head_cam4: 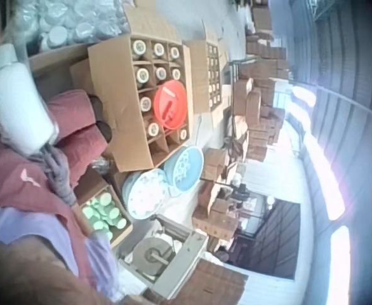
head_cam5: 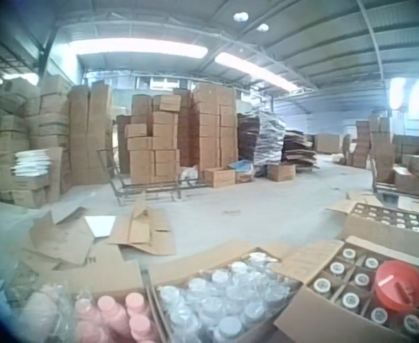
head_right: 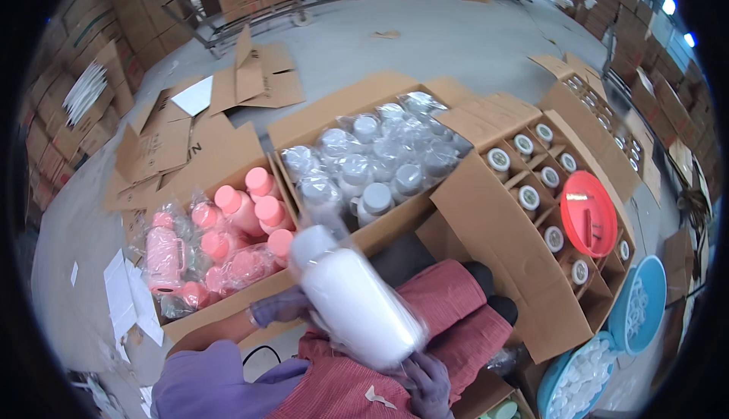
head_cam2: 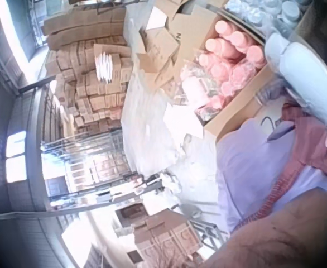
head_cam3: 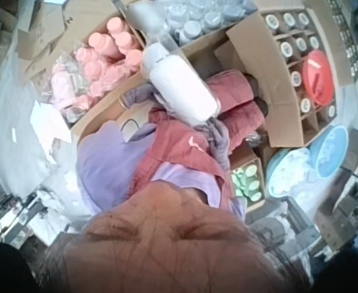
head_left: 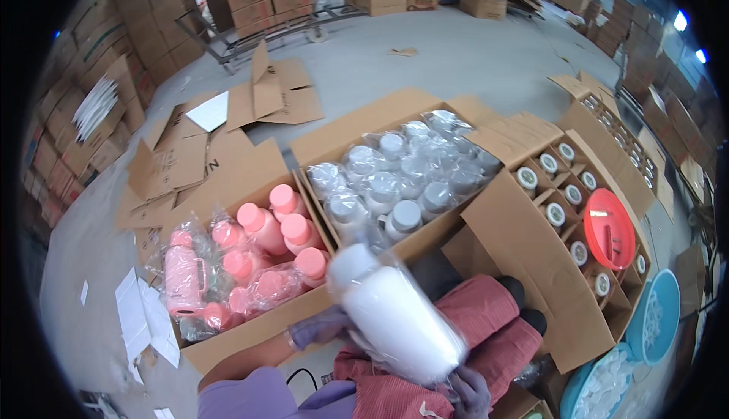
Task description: The person assembles thermos bottles by inserting inner liners into outer sleeves, screwing on lids, and placing each completed unit into a plastic bag. The person handles pink and white thermos bodies, lids, and liners, then bags the finished items.
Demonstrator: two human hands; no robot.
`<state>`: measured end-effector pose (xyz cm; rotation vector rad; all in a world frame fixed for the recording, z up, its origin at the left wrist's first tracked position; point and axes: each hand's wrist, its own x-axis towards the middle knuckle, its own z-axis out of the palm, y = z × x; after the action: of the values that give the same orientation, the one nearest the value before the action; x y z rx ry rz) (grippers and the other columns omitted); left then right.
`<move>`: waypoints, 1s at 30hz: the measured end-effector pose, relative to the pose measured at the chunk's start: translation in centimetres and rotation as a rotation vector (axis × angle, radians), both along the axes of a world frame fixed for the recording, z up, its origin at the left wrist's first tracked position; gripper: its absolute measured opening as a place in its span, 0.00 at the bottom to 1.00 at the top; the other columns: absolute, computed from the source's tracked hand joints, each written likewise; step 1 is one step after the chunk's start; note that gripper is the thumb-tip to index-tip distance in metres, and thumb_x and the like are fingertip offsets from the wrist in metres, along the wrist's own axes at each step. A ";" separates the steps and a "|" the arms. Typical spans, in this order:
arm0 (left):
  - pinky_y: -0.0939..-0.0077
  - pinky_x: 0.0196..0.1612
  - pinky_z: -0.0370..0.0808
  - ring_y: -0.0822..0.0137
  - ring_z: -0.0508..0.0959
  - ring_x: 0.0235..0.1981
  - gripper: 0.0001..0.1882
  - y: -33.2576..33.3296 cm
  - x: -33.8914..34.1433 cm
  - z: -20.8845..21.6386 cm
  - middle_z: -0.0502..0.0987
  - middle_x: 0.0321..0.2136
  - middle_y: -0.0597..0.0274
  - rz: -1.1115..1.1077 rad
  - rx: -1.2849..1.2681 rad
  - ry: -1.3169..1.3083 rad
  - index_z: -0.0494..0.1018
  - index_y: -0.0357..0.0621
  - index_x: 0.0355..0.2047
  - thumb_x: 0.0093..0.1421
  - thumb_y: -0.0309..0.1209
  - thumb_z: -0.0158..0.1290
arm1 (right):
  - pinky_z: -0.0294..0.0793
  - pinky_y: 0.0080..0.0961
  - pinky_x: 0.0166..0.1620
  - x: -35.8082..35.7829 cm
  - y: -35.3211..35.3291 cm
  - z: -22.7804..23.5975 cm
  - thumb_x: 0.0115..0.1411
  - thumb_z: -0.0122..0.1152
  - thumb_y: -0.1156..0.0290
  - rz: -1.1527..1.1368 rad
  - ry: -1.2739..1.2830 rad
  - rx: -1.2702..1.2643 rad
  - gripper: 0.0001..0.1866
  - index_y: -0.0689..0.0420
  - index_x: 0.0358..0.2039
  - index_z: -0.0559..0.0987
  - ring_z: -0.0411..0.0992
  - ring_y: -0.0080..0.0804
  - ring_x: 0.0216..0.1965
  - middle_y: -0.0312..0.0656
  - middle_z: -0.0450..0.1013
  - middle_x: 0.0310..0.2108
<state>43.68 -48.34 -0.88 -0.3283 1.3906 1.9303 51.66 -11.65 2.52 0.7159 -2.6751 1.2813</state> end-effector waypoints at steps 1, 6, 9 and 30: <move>0.61 0.61 0.72 0.58 0.75 0.56 0.26 -1.7 3.1 -1.8 0.78 0.51 0.53 0.238 0.165 -0.051 0.70 0.38 0.58 0.57 0.27 0.51 | 0.70 0.47 0.55 -2.8 -2.1 0.7 0.57 0.59 0.62 0.120 -0.002 0.035 0.23 0.57 0.51 0.78 0.73 0.51 0.50 0.50 0.74 0.52; 0.54 0.46 0.83 0.59 0.81 0.47 0.16 -11.7 7.2 -7.0 0.79 0.44 0.55 0.853 0.292 0.186 0.73 0.39 0.48 0.59 0.28 0.49 | 0.65 0.46 0.61 -10.8 -14.0 -0.5 0.57 0.59 0.67 0.524 0.139 0.086 0.28 0.54 0.59 0.71 0.68 0.52 0.55 0.52 0.66 0.60; 0.52 0.47 0.83 0.58 0.81 0.46 0.14 -15.5 5.9 -8.8 0.79 0.43 0.56 1.275 0.045 0.454 0.73 0.38 0.46 0.64 0.30 0.46 | 0.66 0.44 0.60 -10.9 -14.1 -2.5 0.59 0.59 0.64 0.582 0.117 0.225 0.23 0.53 0.55 0.73 0.69 0.50 0.53 0.48 0.67 0.57; 0.55 0.38 0.76 0.54 0.81 0.36 0.08 -31.1 4.3 -22.6 0.81 0.33 0.52 -0.258 -1.506 0.619 0.77 0.45 0.29 0.59 0.33 0.50 | 0.69 0.43 0.57 -10.2 -11.3 -6.1 0.58 0.59 0.61 0.410 0.079 0.551 0.17 0.49 0.48 0.78 0.72 0.42 0.49 0.39 0.75 0.46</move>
<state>47.99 -79.48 -23.52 -0.1790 2.9112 0.4158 41.46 -23.00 -3.62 1.3994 -2.9246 0.5211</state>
